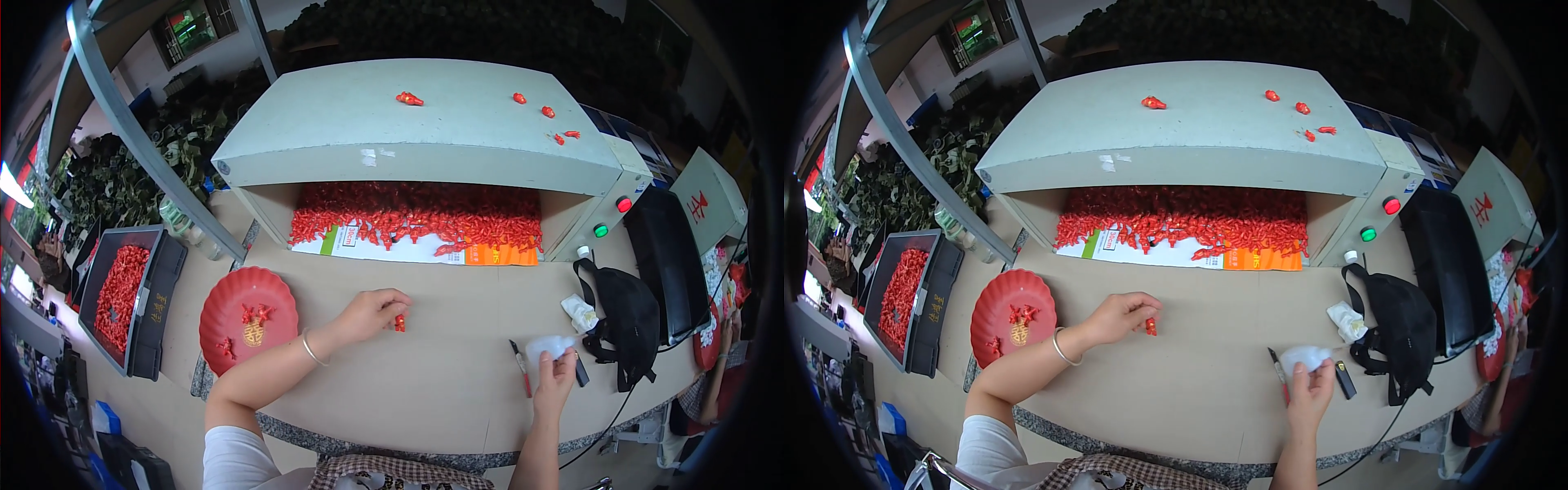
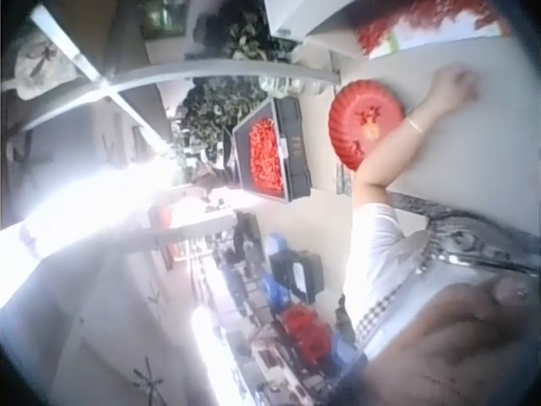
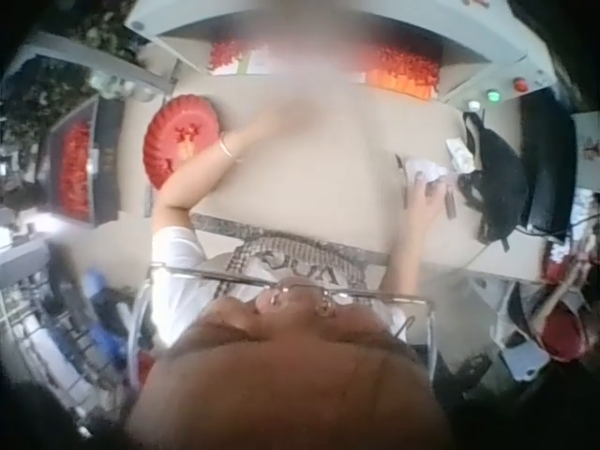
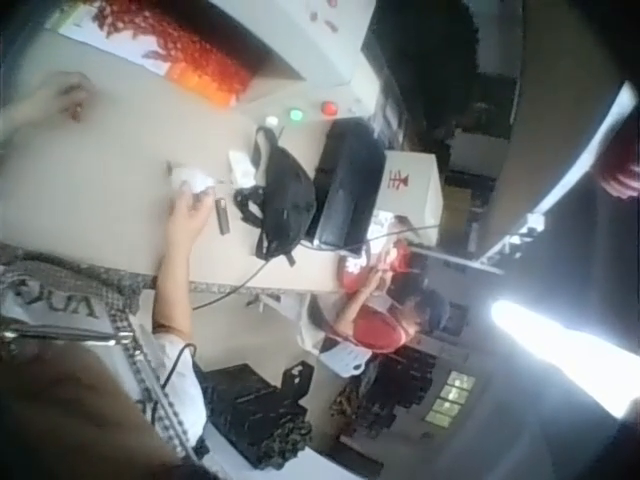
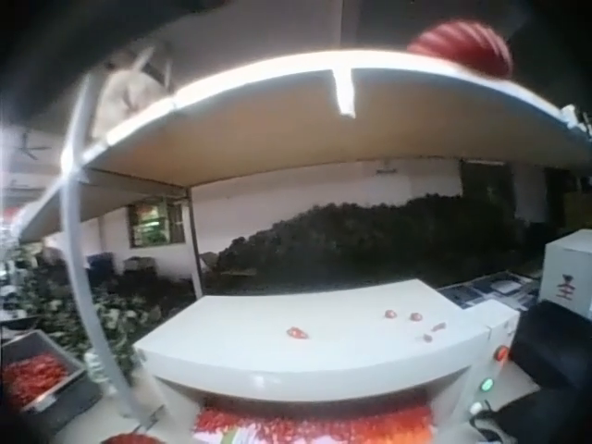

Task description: The person takes small toy pieces, applies adhesive from a squeeze bottle to the parts, and presses the pieces together by hand to assemble figurines.

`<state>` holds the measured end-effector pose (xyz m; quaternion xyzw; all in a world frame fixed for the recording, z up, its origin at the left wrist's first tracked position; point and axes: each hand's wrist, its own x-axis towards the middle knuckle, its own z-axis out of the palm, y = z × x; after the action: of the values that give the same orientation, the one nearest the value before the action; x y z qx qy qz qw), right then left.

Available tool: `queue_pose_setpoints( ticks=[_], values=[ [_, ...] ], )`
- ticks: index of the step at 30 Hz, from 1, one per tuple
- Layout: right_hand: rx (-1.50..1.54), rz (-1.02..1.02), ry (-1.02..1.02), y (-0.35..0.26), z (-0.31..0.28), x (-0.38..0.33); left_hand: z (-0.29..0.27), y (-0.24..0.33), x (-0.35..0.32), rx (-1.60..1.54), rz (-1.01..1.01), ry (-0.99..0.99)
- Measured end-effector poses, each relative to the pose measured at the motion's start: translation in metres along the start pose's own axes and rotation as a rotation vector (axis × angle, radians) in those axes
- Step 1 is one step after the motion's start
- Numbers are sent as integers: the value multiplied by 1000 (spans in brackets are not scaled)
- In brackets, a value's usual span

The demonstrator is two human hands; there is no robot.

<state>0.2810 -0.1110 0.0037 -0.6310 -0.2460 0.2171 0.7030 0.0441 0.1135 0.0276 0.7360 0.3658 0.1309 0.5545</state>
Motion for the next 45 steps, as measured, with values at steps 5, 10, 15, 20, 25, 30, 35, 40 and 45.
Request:
queue_pose_setpoints(
  ticks=[5,10,15,20,25,30,35,40,45],
  values=[
    [-234,-103,-315,18,48,-22,-6,-12,44,43,97,129],
    [-377,-191,-385,35,69,-32,-36,6,118,-3,227,450],
    [-400,-199,-365,41,69,-30,-61,-19,220,738,664,851],
    [-429,-260,-408,35,76,-28,-58,-11,273,938,727,732],
    [-436,-278,-416,32,76,-22,-38,2,276,900,701,587],
    [-404,-263,-437,29,78,-21,-38,-1,277,810,685,579],
    [-425,-252,-414,30,77,-23,-35,-7,287,883,652,645],
    [-428,-256,-403,33,78,-24,-40,-11,279,883,670,722],
    [-409,-259,-391,30,80,-25,-53,-11,271,830,719,833]
  ],
)
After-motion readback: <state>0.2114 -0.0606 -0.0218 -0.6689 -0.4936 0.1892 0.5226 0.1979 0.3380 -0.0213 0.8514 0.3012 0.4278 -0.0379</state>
